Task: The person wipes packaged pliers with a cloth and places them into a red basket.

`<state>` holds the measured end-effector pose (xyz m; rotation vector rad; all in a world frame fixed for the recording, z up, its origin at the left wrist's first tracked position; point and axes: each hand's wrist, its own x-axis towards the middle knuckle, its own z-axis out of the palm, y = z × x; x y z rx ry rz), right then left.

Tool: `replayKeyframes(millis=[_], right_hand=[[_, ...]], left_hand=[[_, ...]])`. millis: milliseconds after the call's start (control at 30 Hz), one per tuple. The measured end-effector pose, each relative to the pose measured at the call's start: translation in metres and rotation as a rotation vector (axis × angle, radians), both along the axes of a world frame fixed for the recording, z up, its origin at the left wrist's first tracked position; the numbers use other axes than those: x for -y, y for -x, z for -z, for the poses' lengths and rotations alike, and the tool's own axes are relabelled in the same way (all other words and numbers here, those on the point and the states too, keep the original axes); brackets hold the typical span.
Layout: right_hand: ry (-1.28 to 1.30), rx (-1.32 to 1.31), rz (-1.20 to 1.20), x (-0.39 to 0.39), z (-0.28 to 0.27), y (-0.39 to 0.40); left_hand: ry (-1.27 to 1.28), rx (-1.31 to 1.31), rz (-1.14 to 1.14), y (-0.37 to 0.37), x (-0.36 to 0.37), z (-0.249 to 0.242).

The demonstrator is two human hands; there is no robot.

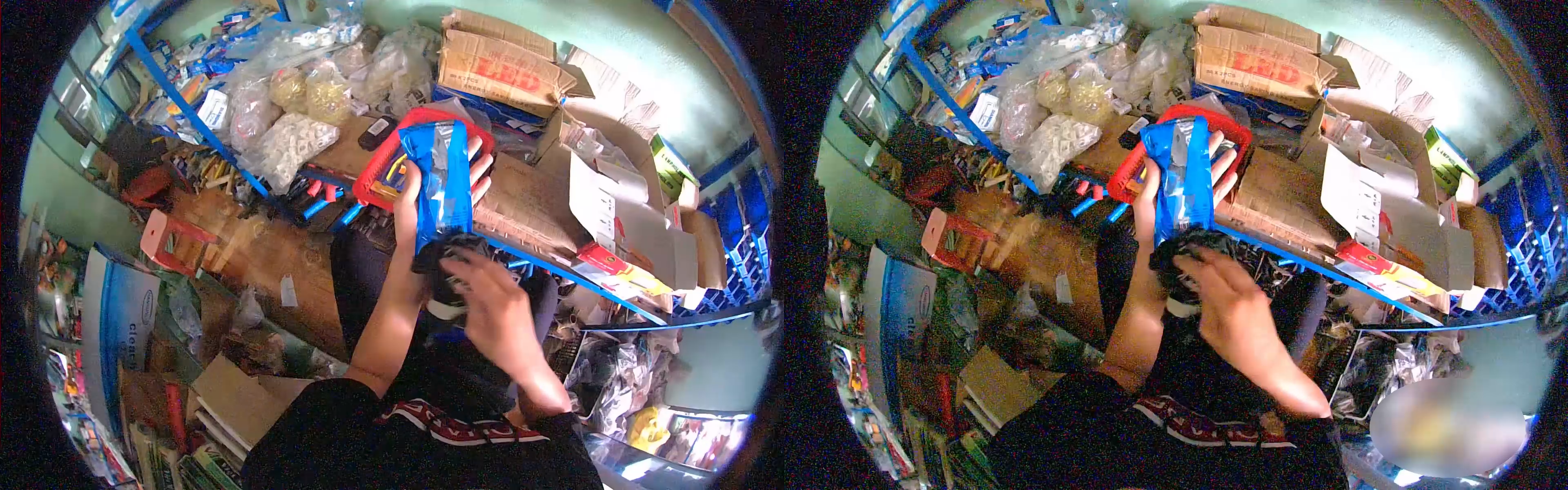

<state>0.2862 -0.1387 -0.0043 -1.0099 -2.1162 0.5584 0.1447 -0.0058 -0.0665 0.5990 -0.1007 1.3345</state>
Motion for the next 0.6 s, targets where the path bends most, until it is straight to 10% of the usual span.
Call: replayKeyframes(millis=[167, 500, 600], right_hand=[[-0.208, -0.080, 0.362, -0.025, -0.038, -0.009], [-0.255, -0.020, 0.112, -0.067, 0.023, 0.029], [-0.183, 0.028, 0.111, -0.034, 0.030, 0.029]], left_hand=[[0.052, -0.019, -0.030, 0.002, 0.020, -0.007], [0.357, -0.284, -0.281, 0.011, 0.034, 0.020], [0.274, -0.166, 0.019, 0.039, 0.018, 0.047]])
